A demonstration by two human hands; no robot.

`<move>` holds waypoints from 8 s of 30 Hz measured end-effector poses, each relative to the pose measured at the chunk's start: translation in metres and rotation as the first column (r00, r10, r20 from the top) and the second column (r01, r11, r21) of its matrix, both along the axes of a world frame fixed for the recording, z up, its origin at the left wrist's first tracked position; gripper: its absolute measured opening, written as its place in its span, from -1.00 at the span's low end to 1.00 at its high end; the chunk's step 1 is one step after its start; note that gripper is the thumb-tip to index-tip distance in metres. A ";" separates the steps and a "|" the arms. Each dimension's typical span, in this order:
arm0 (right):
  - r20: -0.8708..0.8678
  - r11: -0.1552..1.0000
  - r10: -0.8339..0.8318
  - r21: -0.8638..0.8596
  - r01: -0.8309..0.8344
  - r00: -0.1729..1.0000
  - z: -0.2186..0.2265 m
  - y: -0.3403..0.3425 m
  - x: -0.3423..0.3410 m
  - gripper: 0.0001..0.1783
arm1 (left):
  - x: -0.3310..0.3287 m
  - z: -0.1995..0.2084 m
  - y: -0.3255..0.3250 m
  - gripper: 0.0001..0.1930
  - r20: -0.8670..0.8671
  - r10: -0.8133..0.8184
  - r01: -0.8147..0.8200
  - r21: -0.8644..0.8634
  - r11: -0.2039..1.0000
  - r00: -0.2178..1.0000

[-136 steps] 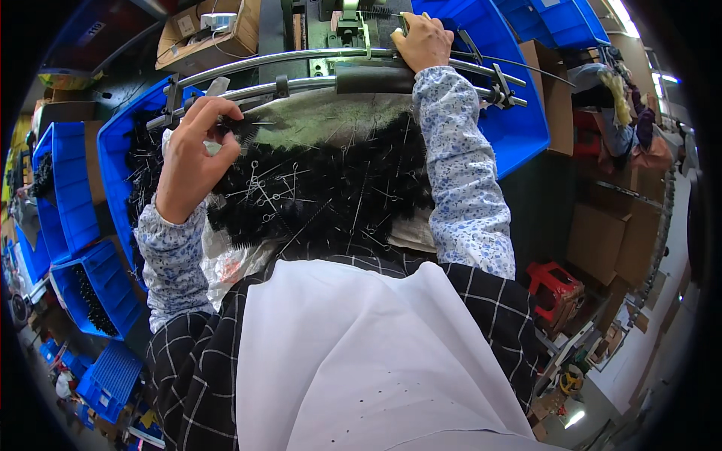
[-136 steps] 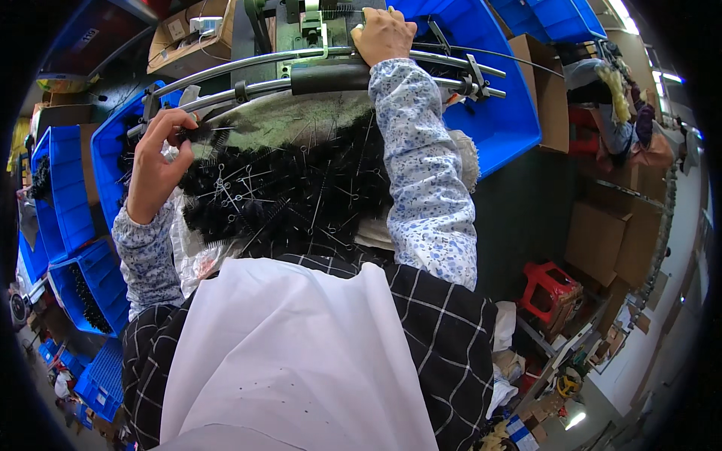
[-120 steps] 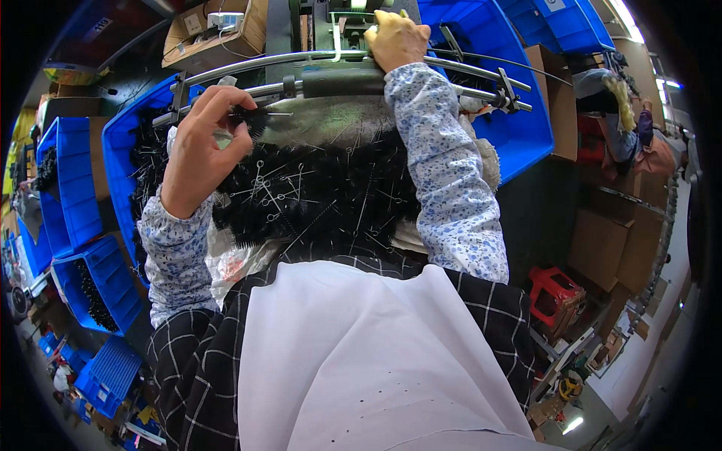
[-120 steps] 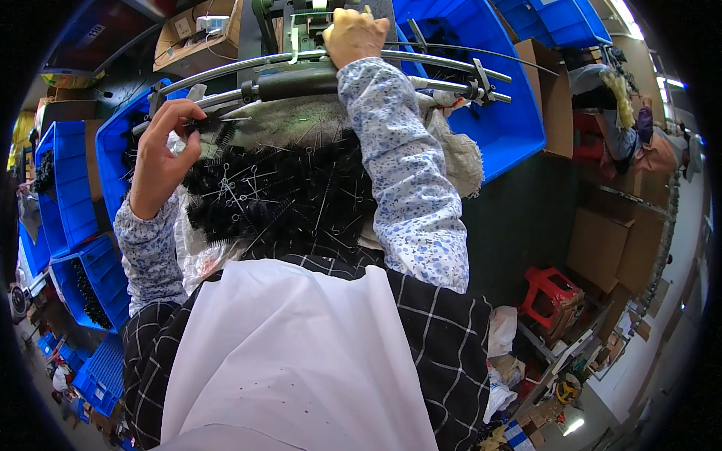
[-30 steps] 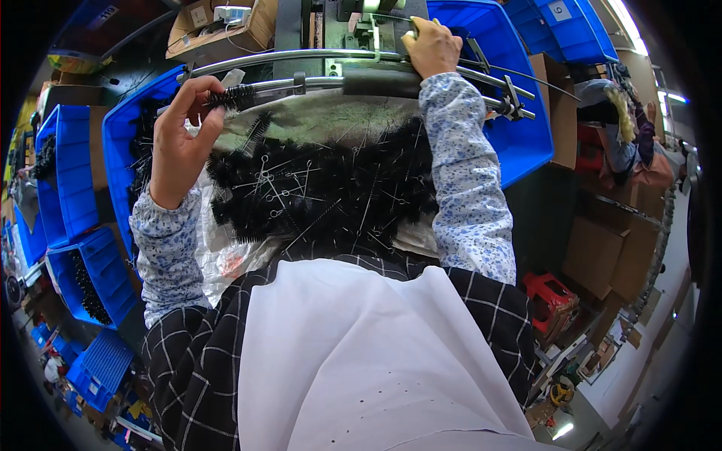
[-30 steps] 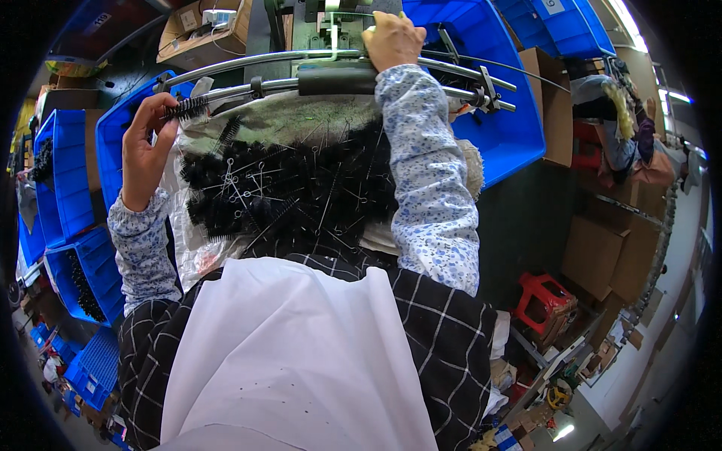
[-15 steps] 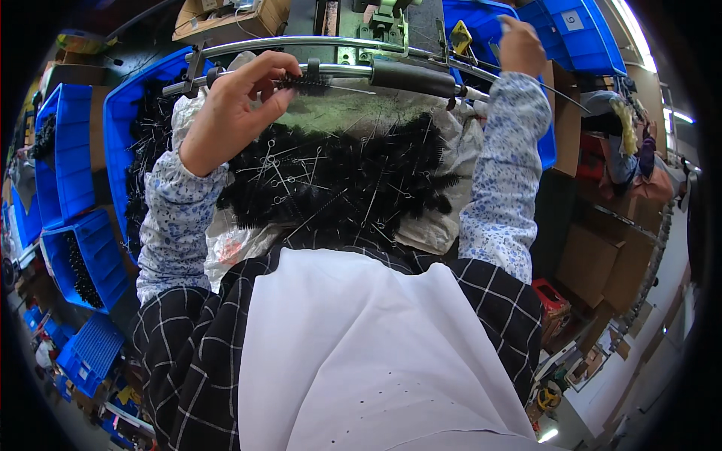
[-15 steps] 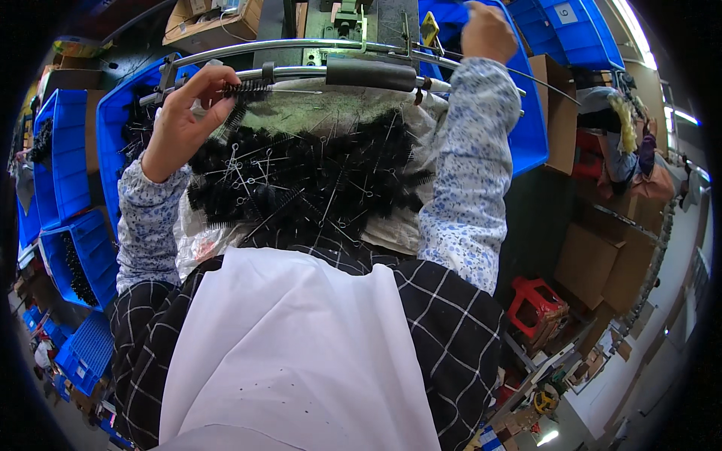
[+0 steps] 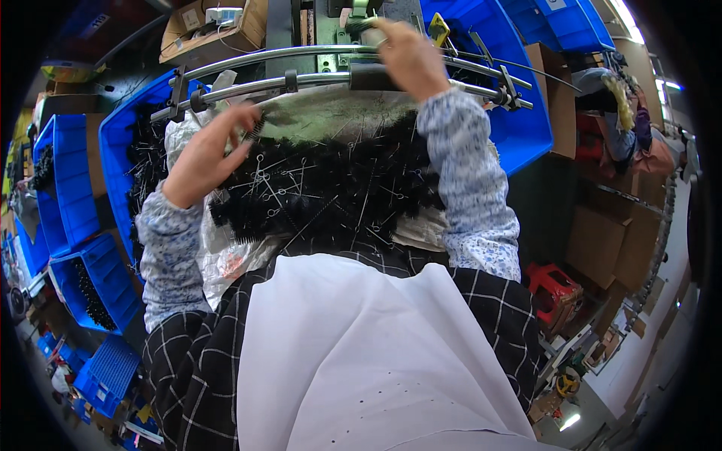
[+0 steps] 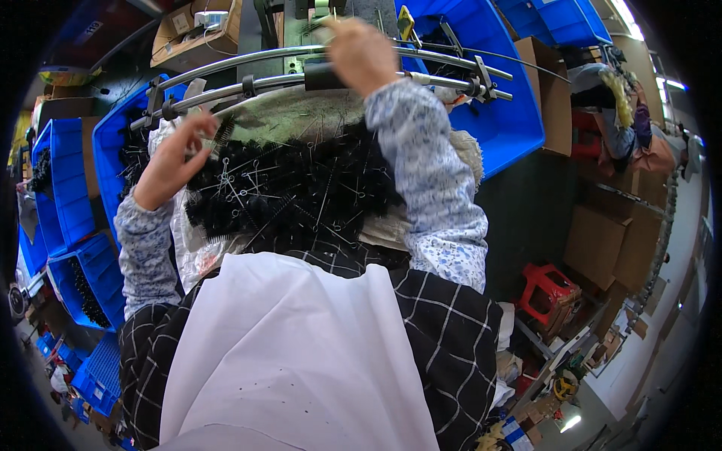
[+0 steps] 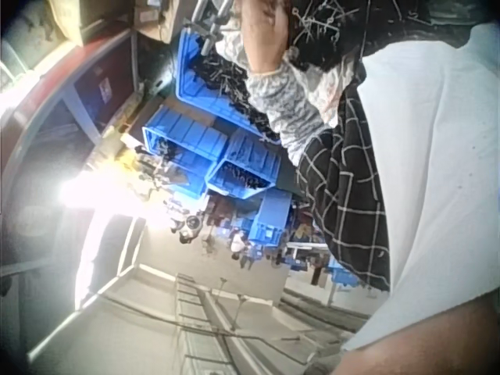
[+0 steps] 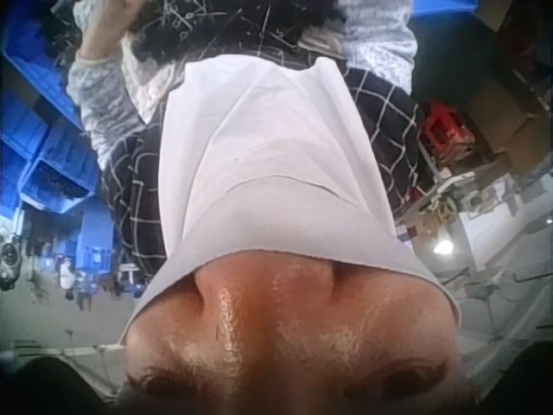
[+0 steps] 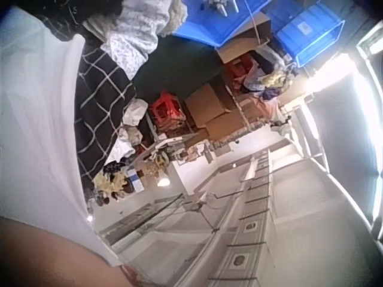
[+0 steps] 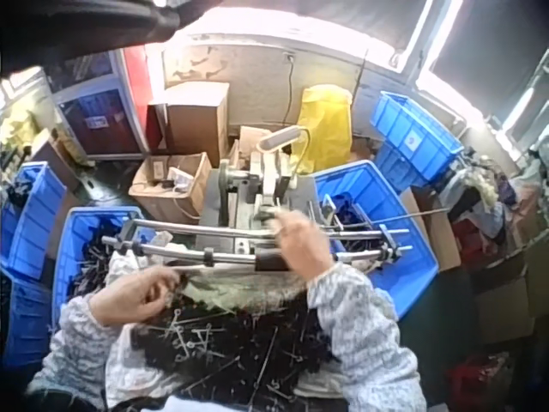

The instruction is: The person repeatedly picks up small black hair accessories from a pile and attaches them to a metal rod on a machine. They use both hands to manipulate the items, placing them onto the rod in a repetitive sequence.

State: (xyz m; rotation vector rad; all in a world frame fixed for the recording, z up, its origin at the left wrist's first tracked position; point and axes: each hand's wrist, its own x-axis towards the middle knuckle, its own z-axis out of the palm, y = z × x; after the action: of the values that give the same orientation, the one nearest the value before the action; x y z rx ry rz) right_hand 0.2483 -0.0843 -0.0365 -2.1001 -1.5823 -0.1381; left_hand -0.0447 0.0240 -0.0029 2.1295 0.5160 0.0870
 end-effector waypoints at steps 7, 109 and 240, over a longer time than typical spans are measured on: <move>0.374 0.972 -0.206 -0.031 0.234 0.904 -0.028 0.015 0.056 -0.77 | -0.032 -0.029 0.004 -0.65 -0.389 -0.233 0.301 0.124 0.946 0.891; 0.069 0.974 -0.075 -0.209 0.088 0.995 -0.016 0.037 0.112 -0.68 | 0.034 0.025 -0.006 -0.76 0.293 0.024 -0.036 0.035 0.999 0.956; -0.494 0.896 0.154 -0.296 -0.332 0.856 0.056 -0.030 -0.077 -0.65 | 0.068 0.005 -0.021 -0.79 0.469 0.164 -0.090 -0.177 0.980 0.868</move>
State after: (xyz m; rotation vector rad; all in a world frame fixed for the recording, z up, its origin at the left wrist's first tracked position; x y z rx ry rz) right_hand 0.1718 -0.1139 0.0198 -1.9580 -1.6422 0.7578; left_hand 0.0230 0.0034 0.0026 1.8328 0.3487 0.6217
